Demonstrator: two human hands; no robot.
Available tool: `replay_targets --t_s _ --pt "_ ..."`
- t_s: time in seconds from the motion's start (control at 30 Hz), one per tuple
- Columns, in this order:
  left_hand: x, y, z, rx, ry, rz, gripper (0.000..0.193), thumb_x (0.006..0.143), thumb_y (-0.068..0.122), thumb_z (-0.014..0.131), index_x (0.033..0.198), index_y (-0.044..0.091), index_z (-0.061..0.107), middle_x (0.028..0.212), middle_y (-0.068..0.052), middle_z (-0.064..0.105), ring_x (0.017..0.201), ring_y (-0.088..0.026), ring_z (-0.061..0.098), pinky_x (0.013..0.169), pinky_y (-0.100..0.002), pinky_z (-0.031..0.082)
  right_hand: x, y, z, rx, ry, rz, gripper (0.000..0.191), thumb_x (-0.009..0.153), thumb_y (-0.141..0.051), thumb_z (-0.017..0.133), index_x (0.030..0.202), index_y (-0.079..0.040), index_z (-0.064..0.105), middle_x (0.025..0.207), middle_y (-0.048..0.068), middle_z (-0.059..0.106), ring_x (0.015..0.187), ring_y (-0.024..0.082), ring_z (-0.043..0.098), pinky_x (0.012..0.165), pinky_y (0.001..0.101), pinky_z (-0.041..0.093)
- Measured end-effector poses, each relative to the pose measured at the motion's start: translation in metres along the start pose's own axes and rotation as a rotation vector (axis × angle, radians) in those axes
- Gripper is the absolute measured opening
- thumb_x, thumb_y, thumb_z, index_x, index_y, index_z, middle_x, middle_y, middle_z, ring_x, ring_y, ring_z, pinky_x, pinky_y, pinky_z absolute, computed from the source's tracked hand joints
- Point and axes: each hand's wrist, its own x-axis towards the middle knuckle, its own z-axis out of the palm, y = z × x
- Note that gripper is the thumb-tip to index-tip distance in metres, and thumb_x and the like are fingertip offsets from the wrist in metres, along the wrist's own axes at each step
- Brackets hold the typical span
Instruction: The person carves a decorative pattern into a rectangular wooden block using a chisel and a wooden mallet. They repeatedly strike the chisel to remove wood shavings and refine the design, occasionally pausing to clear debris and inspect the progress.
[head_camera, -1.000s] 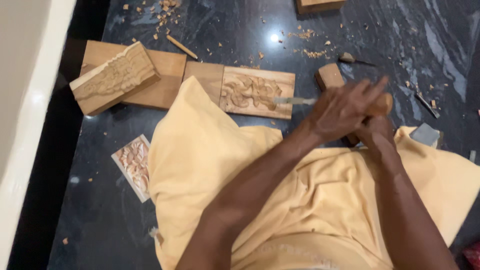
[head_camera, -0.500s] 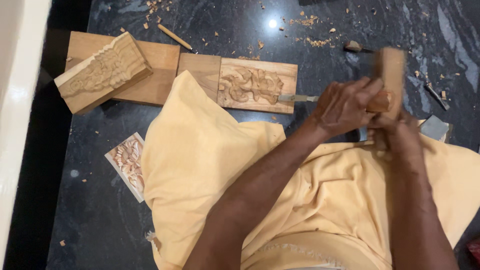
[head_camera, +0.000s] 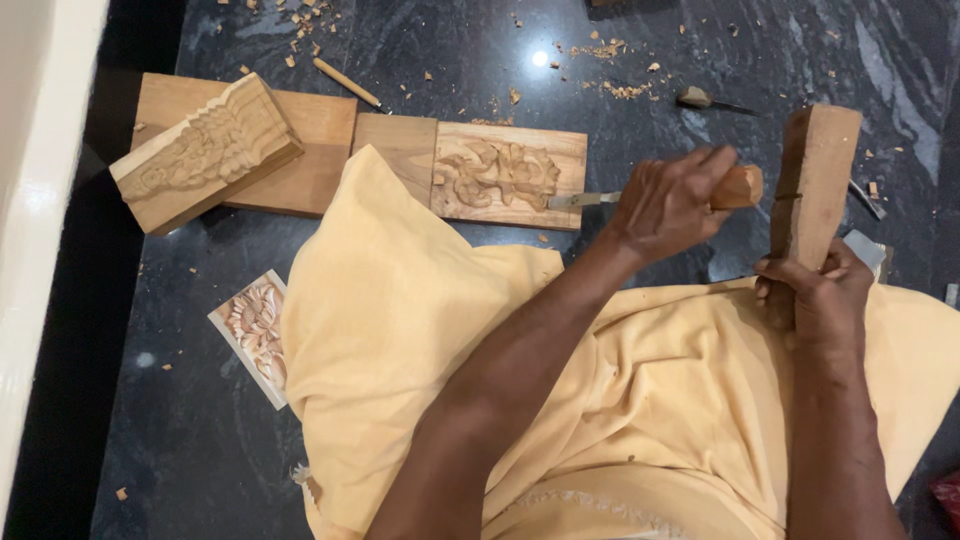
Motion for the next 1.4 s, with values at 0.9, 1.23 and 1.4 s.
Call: replay_targets --t_s 0.9,1.23,1.4 --pt "-0.007 0.01 -0.015 -0.023 0.11 -0.008 0.052 0.065 0.005 0.076 0.115 0.003 0.063 0.098 -0.014 0.075 0.085 -0.028 0.076 0.07 -0.039 0.061 -0.052 -0.042 0.035 -0.51 0.304 -0.532 0.054 0.086 0.004 0.075 0.128 -0.005 0.043 0.086 0.011 0.062 0.065 0.022 0.061 0.062 0.0332 0.052" --pt "-0.009 0.008 -0.014 0.002 0.041 -0.036 0.039 0.07 0.007 0.076 0.106 0.008 0.062 0.095 -0.008 0.075 0.085 -0.029 0.075 0.07 -0.042 0.06 -0.052 -0.04 0.05 -0.268 0.281 -0.342 0.041 0.087 0.004 0.069 0.122 -0.003 0.049 0.104 0.006 0.062 0.089 0.016 0.06 0.075 0.0293 0.047" --pt "-0.013 0.008 -0.007 -0.009 0.088 -0.026 0.053 0.066 0.005 0.074 0.117 0.006 0.063 0.106 -0.011 0.075 0.087 -0.031 0.074 0.071 -0.042 0.061 -0.058 -0.035 0.055 -0.402 0.203 -0.386 0.031 0.093 0.007 0.069 0.117 -0.002 0.051 0.107 0.01 0.063 0.096 0.016 0.061 0.083 0.0284 0.049"
